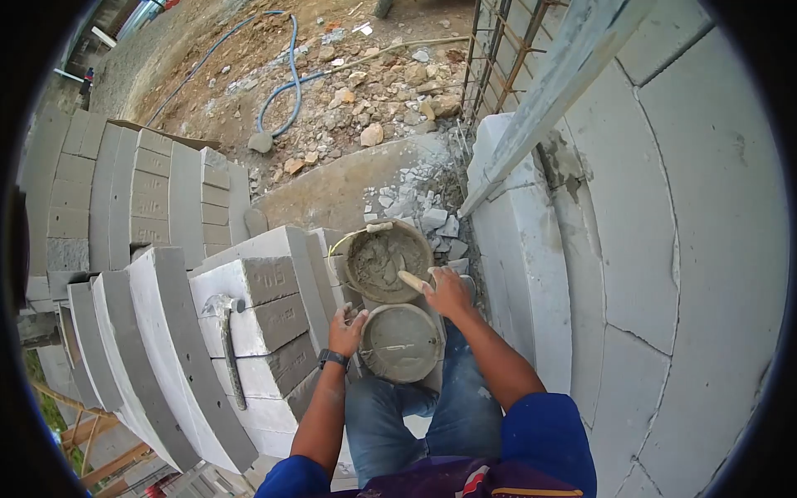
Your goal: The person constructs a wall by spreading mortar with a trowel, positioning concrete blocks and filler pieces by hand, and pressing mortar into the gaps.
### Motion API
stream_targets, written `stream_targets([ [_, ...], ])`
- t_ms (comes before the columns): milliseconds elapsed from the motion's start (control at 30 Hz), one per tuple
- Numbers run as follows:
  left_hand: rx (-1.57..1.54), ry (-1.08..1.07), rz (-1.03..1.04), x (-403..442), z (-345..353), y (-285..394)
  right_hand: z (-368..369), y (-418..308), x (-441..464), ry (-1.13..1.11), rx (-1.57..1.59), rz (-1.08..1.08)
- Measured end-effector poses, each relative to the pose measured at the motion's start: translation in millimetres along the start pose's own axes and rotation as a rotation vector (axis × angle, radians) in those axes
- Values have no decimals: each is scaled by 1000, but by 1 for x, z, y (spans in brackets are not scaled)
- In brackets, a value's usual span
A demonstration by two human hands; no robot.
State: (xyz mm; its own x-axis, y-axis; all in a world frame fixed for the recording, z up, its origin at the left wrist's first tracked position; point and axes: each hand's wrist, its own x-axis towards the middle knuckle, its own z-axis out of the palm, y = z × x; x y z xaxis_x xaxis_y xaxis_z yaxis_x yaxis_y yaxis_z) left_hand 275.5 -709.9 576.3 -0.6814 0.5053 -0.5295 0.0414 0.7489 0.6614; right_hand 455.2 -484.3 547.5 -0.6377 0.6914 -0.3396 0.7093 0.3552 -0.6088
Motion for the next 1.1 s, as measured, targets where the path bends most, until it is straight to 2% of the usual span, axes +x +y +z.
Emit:
stream_targets([
  [67, -65, -5, -72, 14, 28, -43, 47, -3, 9, -180, -164, 49],
  [100, -70, -11, -102, 17, 38, -55, 70, -2, 17, -207, -274, -25],
  [167, -139, 7, -166, 25, 55, -76, 114, 4, 41, -163, -429, -113],
  [233, -75, 101, -155, 45, 76, -119, 162, 21, 60, -162, -613, -192],
  [267, -42, 144, -143, 57, 82, -121, 179, 27, 69, -183, -641, -185],
  [333, -192, 177, -203, 86, 95, -131, 203, 36, 82, -219, -702, -161],
  [367, -276, 215, -196, 102, 105, -141, 200, 35, 83, -210, -713, -180],
  [467, -607, -41, -190, 143, 97, -147, 156, 10, 86, -279, -776, -158],
  [567, -614, 12, -164, 144, 94, -139, 119, 11, 83, -75, -818, -196],
  [667, -313, 239, -172, 130, 107, -123, 113, 30, 88, -67, -924, -235],
  [767, -121, 268, -117, 120, 115, -110, 127, 40, 85, -239, -771, -174],
  [867, -293, 162, -13, 118, 119, -122, 115, 41, 78, -488, -667, -173],
  [900, -189, 157, 8, 115, 119, -118, 111, 38, 74, -526, -634, -129],
  [967, -234, 145, 61, 114, 127, -116, 102, 33, 73, -586, -576, -45],
  [1100, -123, 148, 161, 114, 118, -90, 93, 46, 57, -507, -303, 100],
])
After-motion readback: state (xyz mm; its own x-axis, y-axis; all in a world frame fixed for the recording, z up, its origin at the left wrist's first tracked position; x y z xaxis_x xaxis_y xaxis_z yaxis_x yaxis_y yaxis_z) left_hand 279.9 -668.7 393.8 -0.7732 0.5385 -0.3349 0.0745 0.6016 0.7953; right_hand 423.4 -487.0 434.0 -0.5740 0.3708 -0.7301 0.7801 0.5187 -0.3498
